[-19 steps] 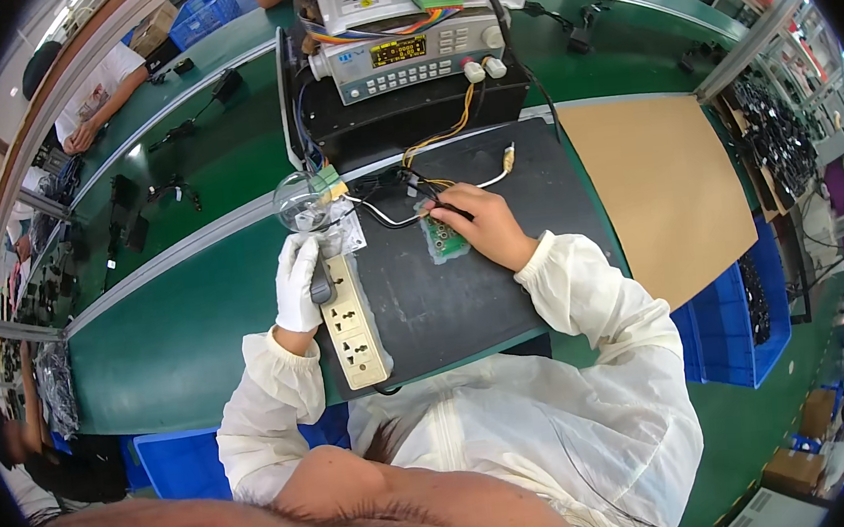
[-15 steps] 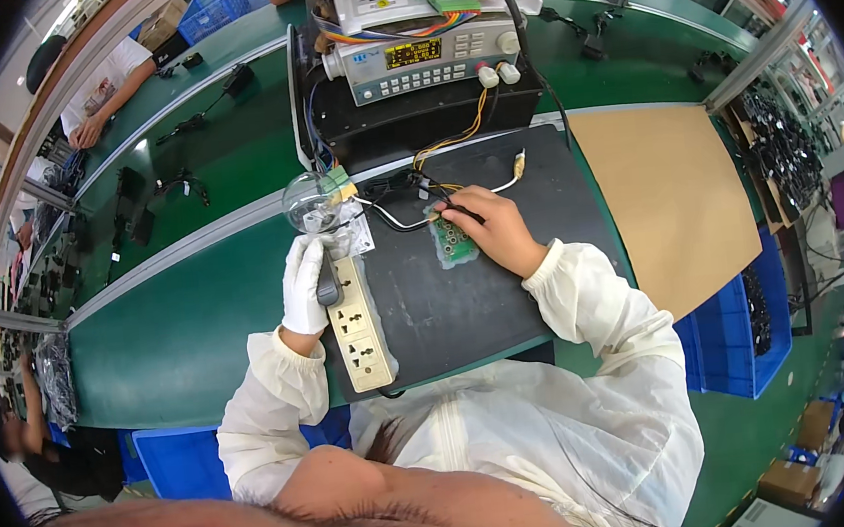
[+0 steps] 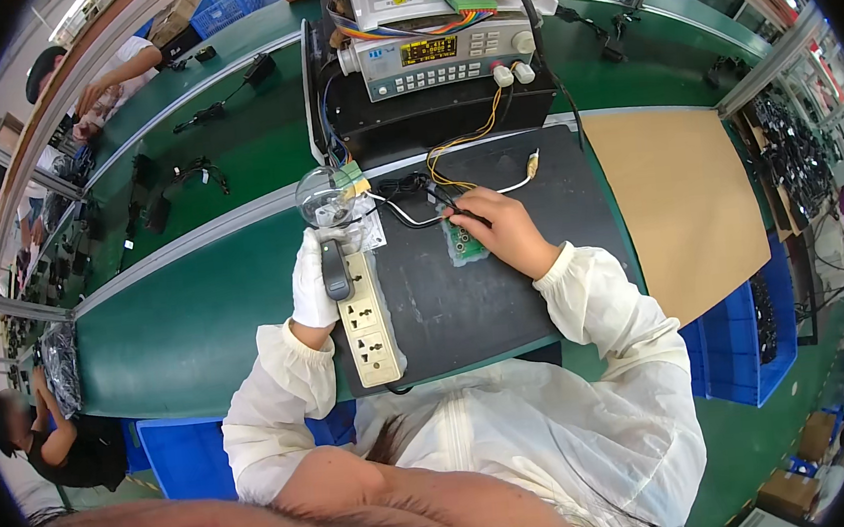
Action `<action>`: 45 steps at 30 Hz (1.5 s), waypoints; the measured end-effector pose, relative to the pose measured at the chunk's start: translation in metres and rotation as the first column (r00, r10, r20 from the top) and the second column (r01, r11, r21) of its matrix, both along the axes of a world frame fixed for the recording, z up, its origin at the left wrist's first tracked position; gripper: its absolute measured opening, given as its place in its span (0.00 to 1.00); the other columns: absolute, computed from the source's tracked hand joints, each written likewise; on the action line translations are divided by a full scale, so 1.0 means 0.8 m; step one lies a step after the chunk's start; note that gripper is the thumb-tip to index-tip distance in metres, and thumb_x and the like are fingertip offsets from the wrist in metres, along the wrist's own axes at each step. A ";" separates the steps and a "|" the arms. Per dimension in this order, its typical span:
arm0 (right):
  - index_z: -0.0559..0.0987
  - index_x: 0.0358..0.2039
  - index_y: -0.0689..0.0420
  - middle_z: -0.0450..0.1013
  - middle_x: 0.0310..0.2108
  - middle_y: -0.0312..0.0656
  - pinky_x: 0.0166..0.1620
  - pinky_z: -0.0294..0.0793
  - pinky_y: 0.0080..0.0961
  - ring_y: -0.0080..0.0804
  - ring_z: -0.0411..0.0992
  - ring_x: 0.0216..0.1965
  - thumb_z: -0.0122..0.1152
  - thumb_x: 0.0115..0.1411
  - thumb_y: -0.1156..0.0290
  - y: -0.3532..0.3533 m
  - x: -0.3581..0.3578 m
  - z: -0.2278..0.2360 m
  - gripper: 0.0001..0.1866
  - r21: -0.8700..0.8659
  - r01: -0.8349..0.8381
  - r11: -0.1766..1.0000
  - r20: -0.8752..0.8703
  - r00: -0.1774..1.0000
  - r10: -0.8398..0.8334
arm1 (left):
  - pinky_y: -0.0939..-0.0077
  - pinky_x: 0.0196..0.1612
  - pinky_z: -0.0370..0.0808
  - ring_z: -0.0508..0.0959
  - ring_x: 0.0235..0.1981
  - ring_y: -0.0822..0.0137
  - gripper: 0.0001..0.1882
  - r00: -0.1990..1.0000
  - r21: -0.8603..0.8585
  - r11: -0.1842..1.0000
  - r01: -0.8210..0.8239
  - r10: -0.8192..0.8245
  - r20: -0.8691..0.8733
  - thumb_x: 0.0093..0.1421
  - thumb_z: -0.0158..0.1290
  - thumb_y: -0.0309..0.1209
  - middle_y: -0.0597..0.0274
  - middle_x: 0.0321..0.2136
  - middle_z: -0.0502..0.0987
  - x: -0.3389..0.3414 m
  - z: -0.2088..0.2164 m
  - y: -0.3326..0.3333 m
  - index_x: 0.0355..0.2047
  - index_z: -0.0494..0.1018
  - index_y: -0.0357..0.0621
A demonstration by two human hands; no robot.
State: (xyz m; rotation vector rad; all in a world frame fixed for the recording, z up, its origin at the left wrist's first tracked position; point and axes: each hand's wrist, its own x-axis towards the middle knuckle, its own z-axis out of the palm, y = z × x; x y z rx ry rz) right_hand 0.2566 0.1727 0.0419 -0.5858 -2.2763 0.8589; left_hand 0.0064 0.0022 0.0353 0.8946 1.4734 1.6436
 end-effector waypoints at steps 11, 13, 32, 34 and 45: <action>0.82 0.41 0.63 0.77 0.38 0.45 0.43 0.75 0.28 0.41 0.76 0.38 0.66 0.61 0.75 -0.002 0.003 -0.002 0.09 -0.008 0.013 1.000 -0.030 0.999 -0.014 | 0.76 0.43 0.76 0.78 0.35 0.70 0.31 0.997 -0.030 0.999 -0.023 0.025 0.068 0.75 0.32 0.55 0.59 0.35 0.80 0.003 0.004 0.001 0.41 0.75 0.41; 0.82 0.41 0.62 0.77 0.38 0.45 0.44 0.75 0.28 0.40 0.76 0.39 0.65 0.61 0.74 -0.003 0.002 -0.003 0.09 -0.015 0.019 1.000 -0.027 0.999 -0.019 | 0.75 0.43 0.77 0.79 0.35 0.70 0.31 0.987 -0.016 1.000 -0.014 0.017 0.162 0.75 0.31 0.55 0.59 0.35 0.80 0.002 0.001 0.002 0.41 0.75 0.41; 0.82 0.41 0.62 0.77 0.38 0.45 0.45 0.74 0.27 0.40 0.76 0.39 0.65 0.61 0.75 -0.004 0.000 -0.003 0.09 -0.037 0.036 0.999 -0.012 0.999 -0.036 | 0.78 0.43 0.75 0.77 0.33 0.73 0.31 0.990 -0.020 1.000 -0.012 0.014 0.138 0.76 0.30 0.53 0.63 0.34 0.78 0.001 -0.002 0.003 0.40 0.76 0.43; 0.82 0.41 0.62 0.77 0.37 0.45 0.45 0.74 0.27 0.39 0.76 0.39 0.65 0.61 0.75 -0.003 0.000 -0.004 0.09 -0.042 0.036 0.998 -0.010 0.999 -0.036 | 0.78 0.43 0.75 0.77 0.33 0.73 0.31 0.989 -0.014 1.000 -0.007 0.009 0.150 0.76 0.30 0.53 0.63 0.34 0.79 0.001 -0.001 0.002 0.40 0.76 0.42; 0.80 0.42 0.65 0.79 0.40 0.45 0.45 0.77 0.29 0.43 0.78 0.41 0.65 0.61 0.73 -0.003 0.001 -0.005 0.11 -0.005 0.020 1.000 -0.018 1.000 -0.020 | 0.77 0.37 0.78 0.79 0.32 0.72 0.29 0.995 -0.007 1.000 -0.013 0.013 0.095 0.75 0.34 0.54 0.61 0.34 0.79 0.000 -0.001 0.001 0.43 0.75 0.43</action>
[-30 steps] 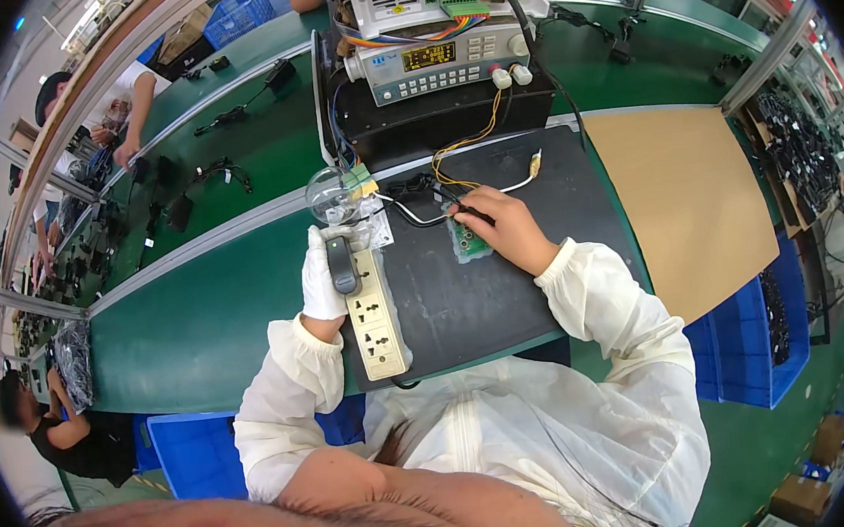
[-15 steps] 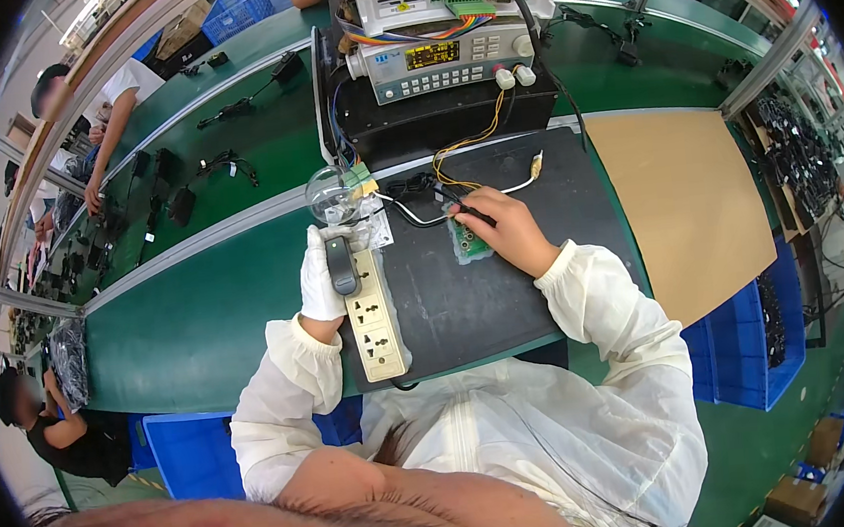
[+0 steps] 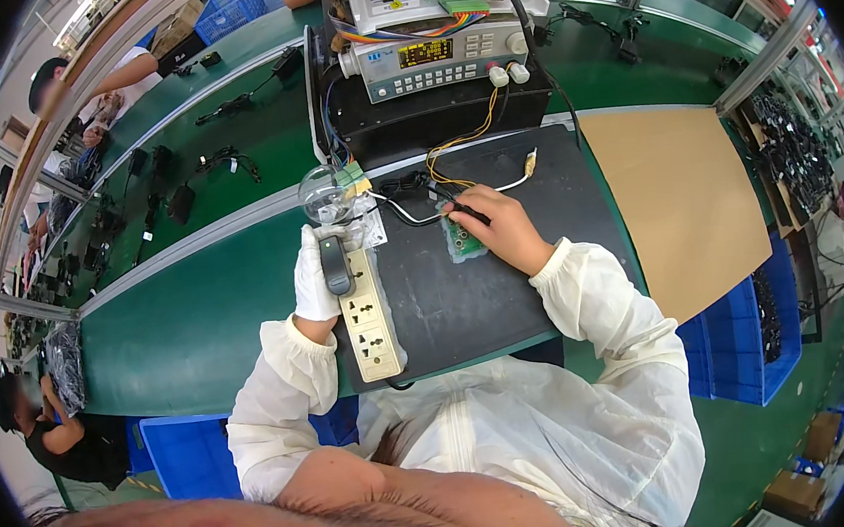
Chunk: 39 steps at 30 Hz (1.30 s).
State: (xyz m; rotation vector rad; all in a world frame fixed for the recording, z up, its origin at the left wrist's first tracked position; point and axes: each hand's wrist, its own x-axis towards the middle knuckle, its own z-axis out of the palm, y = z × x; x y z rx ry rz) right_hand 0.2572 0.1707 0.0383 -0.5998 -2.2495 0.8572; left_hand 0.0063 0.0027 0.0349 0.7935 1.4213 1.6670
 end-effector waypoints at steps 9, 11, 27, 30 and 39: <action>0.80 0.42 0.65 0.78 0.41 0.46 0.46 0.77 0.30 0.44 0.78 0.42 0.65 0.61 0.73 0.001 0.000 -0.004 0.12 -0.004 0.004 1.000 0.005 1.000 -0.004 | 0.77 0.39 0.77 0.78 0.32 0.71 0.29 1.000 0.002 1.000 -0.011 0.011 -0.022 0.75 0.34 0.54 0.62 0.34 0.78 -0.005 -0.011 0.002 0.44 0.75 0.42; 0.80 0.42 0.65 0.78 0.41 0.46 0.46 0.77 0.30 0.44 0.78 0.42 0.65 0.61 0.73 0.001 0.000 -0.003 0.12 0.004 0.002 1.000 0.001 1.000 -0.002 | 0.77 0.40 0.76 0.78 0.33 0.71 0.29 1.000 0.009 1.000 0.006 -0.006 -0.003 0.75 0.34 0.54 0.62 0.35 0.78 -0.004 -0.010 0.001 0.43 0.75 0.42; 0.80 0.44 0.66 0.77 0.39 0.45 0.45 0.74 0.26 0.37 0.77 0.40 0.61 0.63 0.78 0.004 0.005 -0.011 0.10 -0.029 -0.013 0.999 -0.068 0.998 0.011 | 0.78 0.45 0.72 0.75 0.37 0.74 0.15 0.996 0.117 0.991 0.070 -0.076 0.055 0.73 0.43 0.41 0.65 0.37 0.76 -0.007 -0.011 0.002 0.42 0.73 0.42; 0.80 0.45 0.65 0.78 0.39 0.45 0.45 0.74 0.25 0.37 0.77 0.40 0.61 0.63 0.78 0.004 0.004 -0.011 0.10 -0.041 -0.003 0.999 -0.064 0.998 0.000 | 0.78 0.45 0.72 0.75 0.37 0.74 0.16 0.998 0.134 0.989 0.060 -0.062 0.011 0.74 0.43 0.41 0.64 0.37 0.76 -0.010 -0.015 0.002 0.41 0.73 0.42; 0.80 0.44 0.64 0.78 0.39 0.44 0.44 0.74 0.24 0.36 0.76 0.39 0.62 0.63 0.76 0.001 0.001 -0.003 0.09 -0.052 0.049 0.997 -0.062 0.997 -0.052 | 0.77 0.45 0.70 0.72 0.36 0.73 0.17 0.999 0.140 0.989 0.050 -0.047 -0.025 0.74 0.40 0.41 0.65 0.35 0.74 -0.004 -0.009 0.002 0.38 0.72 0.41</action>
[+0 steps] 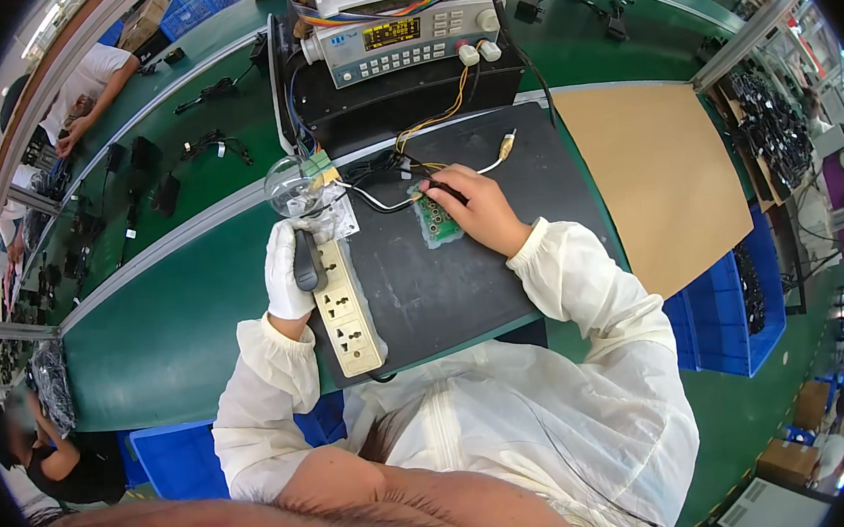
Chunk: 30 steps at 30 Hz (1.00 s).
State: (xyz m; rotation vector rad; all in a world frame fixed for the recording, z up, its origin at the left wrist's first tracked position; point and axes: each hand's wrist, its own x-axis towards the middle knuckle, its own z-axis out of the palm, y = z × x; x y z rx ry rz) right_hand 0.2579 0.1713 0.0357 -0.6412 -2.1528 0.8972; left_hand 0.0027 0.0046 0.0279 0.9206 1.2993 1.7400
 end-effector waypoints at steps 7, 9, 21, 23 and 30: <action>0.80 0.43 0.64 0.77 0.39 0.45 0.44 0.74 0.25 0.39 0.76 0.40 0.63 0.63 0.75 -0.002 0.002 -0.001 0.09 -0.002 -0.003 1.000 0.036 0.999 0.003 | 0.77 0.46 0.70 0.73 0.37 0.72 0.20 0.998 -0.011 1.000 -0.009 0.008 -0.062 0.74 0.38 0.44 0.64 0.35 0.75 -0.003 -0.007 -0.001 0.39 0.72 0.41; 0.80 0.42 0.64 0.78 0.39 0.45 0.44 0.74 0.26 0.39 0.77 0.40 0.64 0.63 0.76 -0.001 0.000 -0.001 0.09 -0.005 0.004 1.000 0.029 1.000 -0.004 | 0.77 0.46 0.70 0.74 0.37 0.72 0.21 0.997 0.025 1.000 0.003 -0.001 -0.083 0.75 0.37 0.45 0.63 0.36 0.75 -0.004 -0.010 0.000 0.39 0.72 0.41; 0.80 0.41 0.65 0.78 0.39 0.46 0.43 0.76 0.27 0.40 0.77 0.38 0.67 0.60 0.75 0.002 0.000 -0.003 0.10 0.132 -0.049 0.990 0.058 0.997 0.041 | 0.76 0.49 0.70 0.74 0.39 0.71 0.22 0.999 0.020 1.000 0.008 -0.009 0.042 0.75 0.37 0.47 0.62 0.37 0.75 -0.005 -0.019 0.000 0.40 0.72 0.41; 0.80 0.41 0.65 0.78 0.39 0.46 0.43 0.76 0.27 0.40 0.77 0.38 0.67 0.60 0.75 0.005 0.000 -0.002 0.10 0.154 -0.063 0.986 0.071 0.996 0.053 | 0.76 0.49 0.70 0.74 0.39 0.71 0.22 1.000 0.028 1.000 0.008 -0.008 0.023 0.75 0.37 0.47 0.62 0.37 0.75 -0.004 -0.016 0.000 0.40 0.72 0.42; 0.79 0.42 0.66 0.77 0.40 0.47 0.45 0.76 0.28 0.42 0.77 0.40 0.66 0.61 0.74 -0.002 0.000 0.001 0.11 0.074 -0.043 0.996 0.059 0.998 0.039 | 0.76 0.48 0.70 0.75 0.38 0.72 0.22 0.997 -0.003 1.000 -0.024 0.024 -0.075 0.75 0.37 0.47 0.62 0.37 0.75 -0.005 -0.014 0.001 0.40 0.72 0.42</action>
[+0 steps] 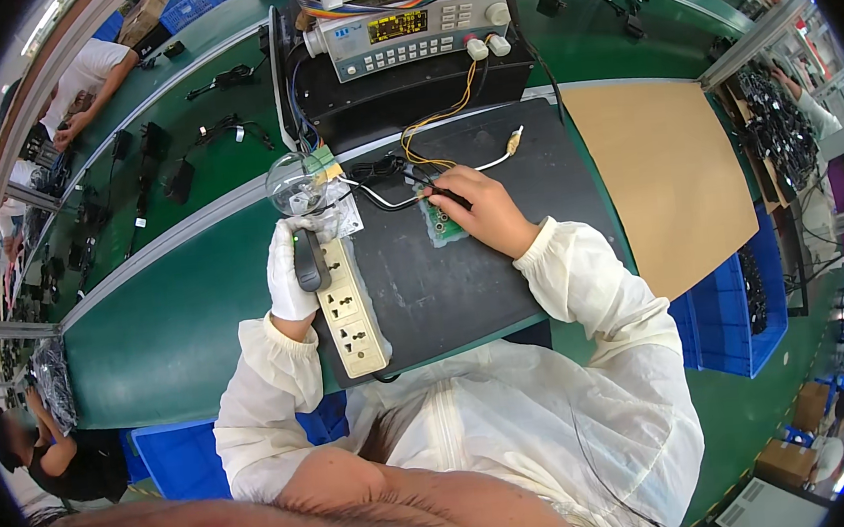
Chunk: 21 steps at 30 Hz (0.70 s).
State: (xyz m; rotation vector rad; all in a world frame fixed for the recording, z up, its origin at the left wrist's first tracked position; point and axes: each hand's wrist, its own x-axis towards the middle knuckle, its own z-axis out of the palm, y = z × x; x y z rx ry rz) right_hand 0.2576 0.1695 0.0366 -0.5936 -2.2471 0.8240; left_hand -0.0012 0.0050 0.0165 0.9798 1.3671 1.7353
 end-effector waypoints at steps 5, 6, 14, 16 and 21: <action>0.78 0.44 0.66 0.76 0.42 0.48 0.47 0.75 0.29 0.42 0.76 0.42 0.64 0.62 0.74 -0.001 0.002 0.000 0.12 -0.026 -0.028 0.999 -0.005 1.000 0.028 | 0.76 0.47 0.72 0.75 0.38 0.72 0.22 0.996 0.014 0.999 0.032 -0.033 0.082 0.76 0.36 0.46 0.62 0.37 0.76 0.001 0.003 -0.002 0.40 0.72 0.42; 0.78 0.44 0.66 0.76 0.42 0.48 0.47 0.75 0.29 0.42 0.76 0.43 0.63 0.63 0.74 -0.003 0.001 0.001 0.12 -0.036 -0.032 0.999 -0.013 0.999 0.031 | 0.76 0.47 0.73 0.76 0.38 0.72 0.22 0.996 0.015 0.999 0.036 -0.038 0.082 0.76 0.36 0.46 0.61 0.37 0.77 0.000 0.002 -0.003 0.40 0.72 0.42; 0.77 0.46 0.66 0.75 0.43 0.48 0.48 0.74 0.28 0.41 0.75 0.43 0.59 0.65 0.75 -0.003 0.003 0.003 0.11 -0.042 -0.049 0.998 -0.015 0.999 0.049 | 0.75 0.48 0.73 0.77 0.38 0.71 0.21 0.986 0.078 0.995 0.055 -0.066 0.152 0.76 0.37 0.44 0.60 0.38 0.77 -0.002 -0.007 -0.002 0.41 0.72 0.41; 0.78 0.46 0.66 0.75 0.43 0.48 0.48 0.74 0.28 0.41 0.75 0.43 0.59 0.65 0.75 -0.001 0.003 -0.001 0.11 -0.026 -0.057 0.998 -0.031 0.998 0.056 | 0.75 0.48 0.73 0.77 0.38 0.71 0.21 0.985 0.082 0.995 0.057 -0.070 0.159 0.76 0.37 0.45 0.60 0.38 0.77 -0.002 -0.008 -0.001 0.41 0.72 0.41; 0.78 0.46 0.66 0.75 0.43 0.48 0.48 0.74 0.28 0.40 0.75 0.43 0.59 0.65 0.76 0.002 0.002 -0.005 0.11 -0.026 -0.059 0.998 -0.021 0.998 0.059 | 0.74 0.48 0.73 0.77 0.38 0.71 0.21 0.989 0.080 0.995 0.053 -0.063 0.131 0.76 0.37 0.45 0.60 0.37 0.77 -0.005 -0.012 0.000 0.41 0.72 0.41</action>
